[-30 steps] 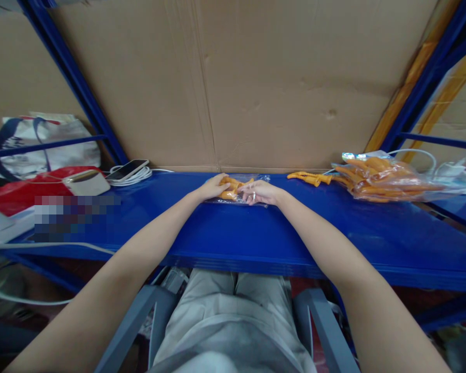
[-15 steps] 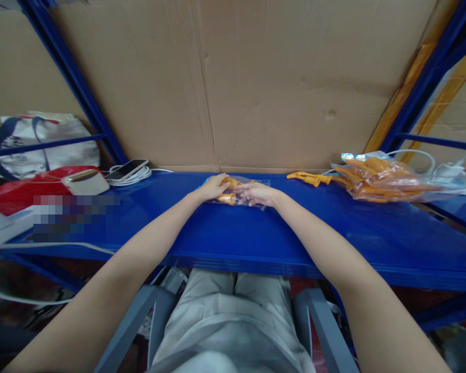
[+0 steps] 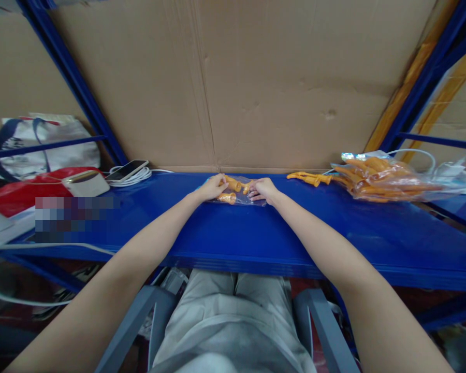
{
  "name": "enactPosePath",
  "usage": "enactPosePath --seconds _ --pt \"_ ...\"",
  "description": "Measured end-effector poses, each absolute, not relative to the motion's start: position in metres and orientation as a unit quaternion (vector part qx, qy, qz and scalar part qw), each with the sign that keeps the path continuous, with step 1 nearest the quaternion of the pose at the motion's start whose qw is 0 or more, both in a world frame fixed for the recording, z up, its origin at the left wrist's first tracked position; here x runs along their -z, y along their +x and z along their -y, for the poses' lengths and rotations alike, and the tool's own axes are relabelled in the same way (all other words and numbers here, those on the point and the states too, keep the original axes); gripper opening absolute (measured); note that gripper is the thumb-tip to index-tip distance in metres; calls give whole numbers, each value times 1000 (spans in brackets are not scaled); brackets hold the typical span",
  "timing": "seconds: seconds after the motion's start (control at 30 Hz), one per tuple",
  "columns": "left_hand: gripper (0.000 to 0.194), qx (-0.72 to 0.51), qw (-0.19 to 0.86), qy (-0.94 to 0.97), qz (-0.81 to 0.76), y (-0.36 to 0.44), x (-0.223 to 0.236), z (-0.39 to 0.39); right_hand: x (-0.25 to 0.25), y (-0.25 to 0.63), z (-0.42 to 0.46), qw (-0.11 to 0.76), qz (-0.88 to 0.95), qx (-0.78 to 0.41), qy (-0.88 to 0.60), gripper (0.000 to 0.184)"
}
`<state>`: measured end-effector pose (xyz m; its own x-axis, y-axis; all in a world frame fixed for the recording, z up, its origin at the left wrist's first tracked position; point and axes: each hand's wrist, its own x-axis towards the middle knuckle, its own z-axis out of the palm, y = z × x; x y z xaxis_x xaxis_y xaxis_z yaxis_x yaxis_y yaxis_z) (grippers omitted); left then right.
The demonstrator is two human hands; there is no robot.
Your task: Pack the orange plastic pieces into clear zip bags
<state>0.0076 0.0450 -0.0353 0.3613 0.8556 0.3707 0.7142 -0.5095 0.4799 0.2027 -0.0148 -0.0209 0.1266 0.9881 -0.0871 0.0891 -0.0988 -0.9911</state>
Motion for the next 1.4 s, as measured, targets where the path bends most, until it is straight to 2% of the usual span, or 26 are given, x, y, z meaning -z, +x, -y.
enactPosePath --seconds 0.37,0.63,0.8,0.9,1.0,1.03,1.1,1.17,1.27,1.4 --pt "14 -309 104 823 -465 6 40 -55 21 194 16 480 472 -458 -581 28" --pt "12 -293 71 826 -476 8 38 -49 17 201 21 421 505 -488 -574 45" --pt "10 -277 76 830 -478 6 37 -51 14 206 16 432 531 -498 -532 36" --pt "9 -268 81 829 -485 6 38 -52 10 222 6 440 561 -395 -579 29" --pt "8 -266 90 823 -494 6 39 -52 7 254 -1 380 594 -126 -698 30" --pt "8 -266 94 821 -496 6 40 -52 6 267 -1 372 590 -84 -712 29" --pt "9 -262 97 820 -499 6 40 -52 9 294 0 367 572 -23 -733 34" --pt "10 -255 93 821 -502 6 40 -51 16 318 2 304 548 85 -775 41" --pt "15 -244 83 819 -513 7 40 -51 29 340 3 216 508 91 -829 48" --pt "20 -230 76 809 -536 8 40 -50 31 342 1 164 488 58 -855 51"
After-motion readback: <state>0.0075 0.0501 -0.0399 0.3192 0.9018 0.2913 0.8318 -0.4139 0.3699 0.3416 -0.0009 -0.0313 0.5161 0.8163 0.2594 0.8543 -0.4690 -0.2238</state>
